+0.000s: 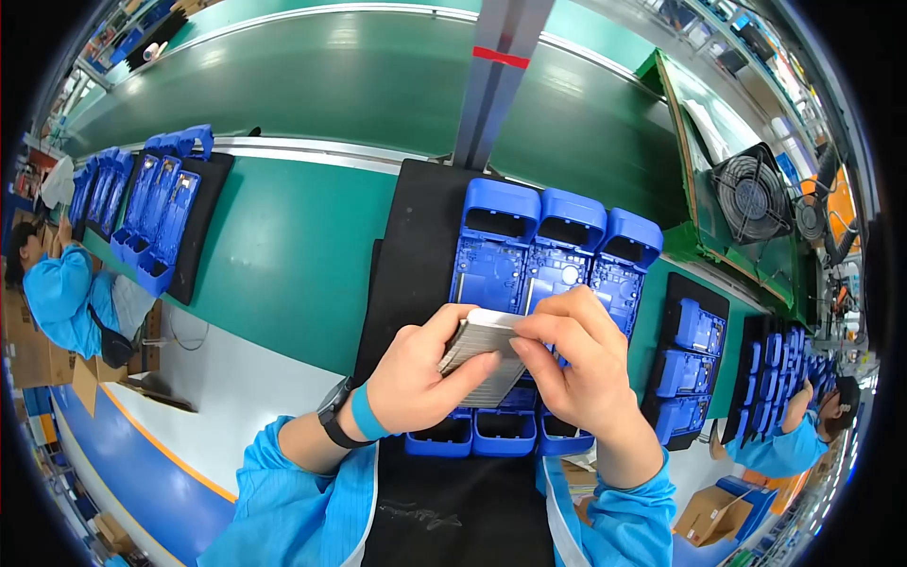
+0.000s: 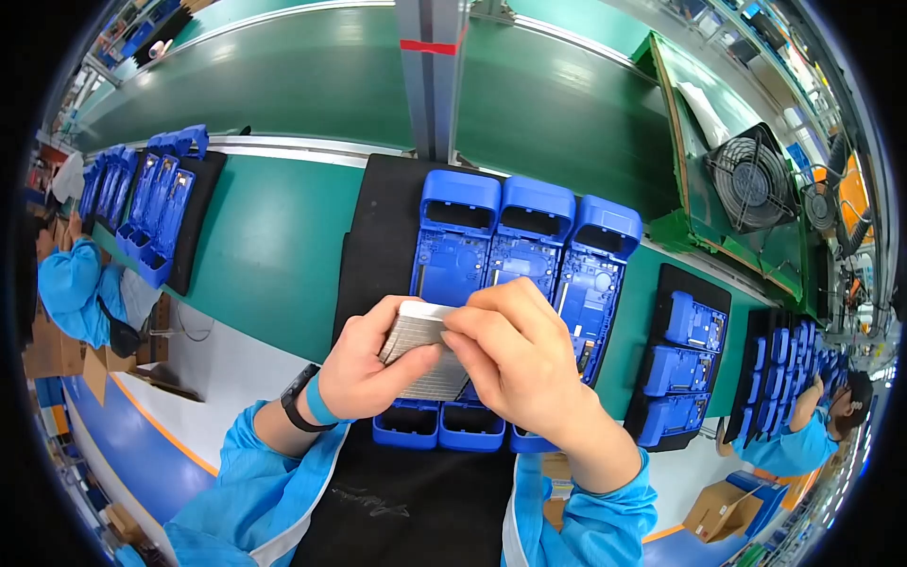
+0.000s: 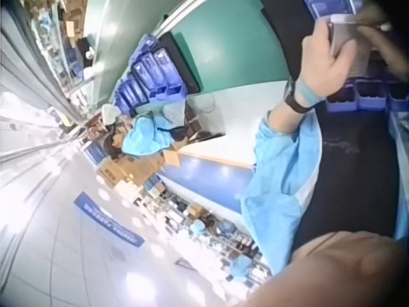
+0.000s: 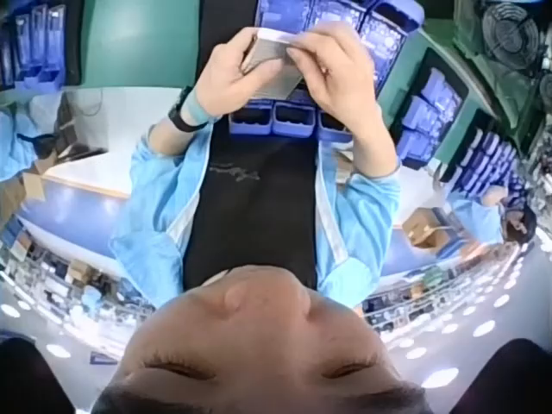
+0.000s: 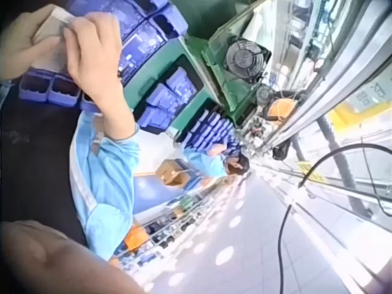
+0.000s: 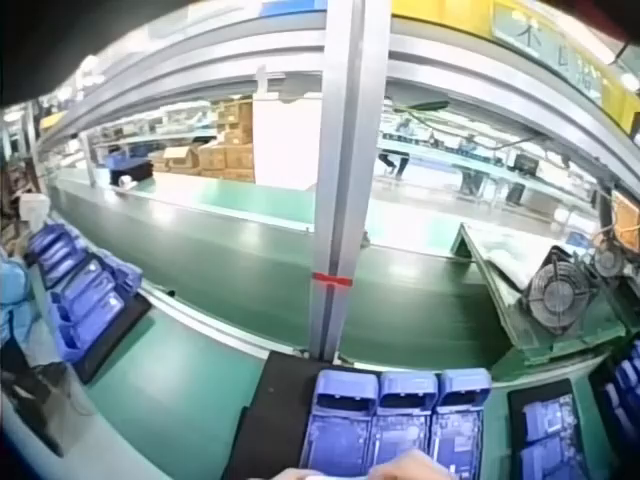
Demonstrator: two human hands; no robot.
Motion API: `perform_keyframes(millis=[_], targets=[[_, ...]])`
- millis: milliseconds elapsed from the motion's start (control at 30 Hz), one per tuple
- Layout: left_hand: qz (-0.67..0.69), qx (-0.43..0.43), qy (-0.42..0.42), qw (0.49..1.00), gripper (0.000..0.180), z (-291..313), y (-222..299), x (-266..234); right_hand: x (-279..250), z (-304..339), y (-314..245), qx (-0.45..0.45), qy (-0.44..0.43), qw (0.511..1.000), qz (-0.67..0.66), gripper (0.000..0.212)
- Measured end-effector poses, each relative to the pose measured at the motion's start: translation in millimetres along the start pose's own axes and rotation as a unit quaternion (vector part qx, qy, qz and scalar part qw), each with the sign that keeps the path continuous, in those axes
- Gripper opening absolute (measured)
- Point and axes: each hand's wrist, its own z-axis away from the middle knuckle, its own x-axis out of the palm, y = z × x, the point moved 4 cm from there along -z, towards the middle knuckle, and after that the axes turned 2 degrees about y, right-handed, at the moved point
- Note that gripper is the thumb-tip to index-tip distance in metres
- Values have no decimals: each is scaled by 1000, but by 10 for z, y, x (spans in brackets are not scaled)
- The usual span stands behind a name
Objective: The person assembles small electronic components into plastic electronic housings by hand on a production line.
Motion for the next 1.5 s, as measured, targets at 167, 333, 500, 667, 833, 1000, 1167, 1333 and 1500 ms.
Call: perform_keyframes(millis=[167, 333, 500, 667, 833, 1000, 1167, 1333, 1500], targets=[[-48, 42, -1, 998, 34, -23, 35, -39, 182, -210, -70, -60, -31, 998, -10, 23], [-95, 60, -1, 994, 33, -32, 58, -31, 193, -216, -25, -45, -57, 997, -19, 21], [-187, 119, 20, 975, 35, -33, 87, -73, 216, -244, -13, 1, -98, 994, -56, 20], [-106, 61, 8, 992, 32, -48, 58, -115, 279, -238, -69, -99, -78, 992, 26, 21], [85, -72, -1, 994, 30, -16, -170, -267, 276, -201, -231, -183, -20, 981, 58, 23], [138, -93, 178, 970, 31, 297, -294, -796, 296, -319, 220, 20, -135, 990, 38, 12], [142, -68, 251, 955, 34, 610, -429, -1091, 563, -214, 365, 19, -249, 967, 45, 11], [148, -85, 251, 953, 33, 720, -562, -1007, 750, -118, 319, 35, -300, 953, 28, 10], [175, -92, 230, 953, 33, 709, -636, -886, 843, -32, 322, 36, -330, 942, 47, 10]])
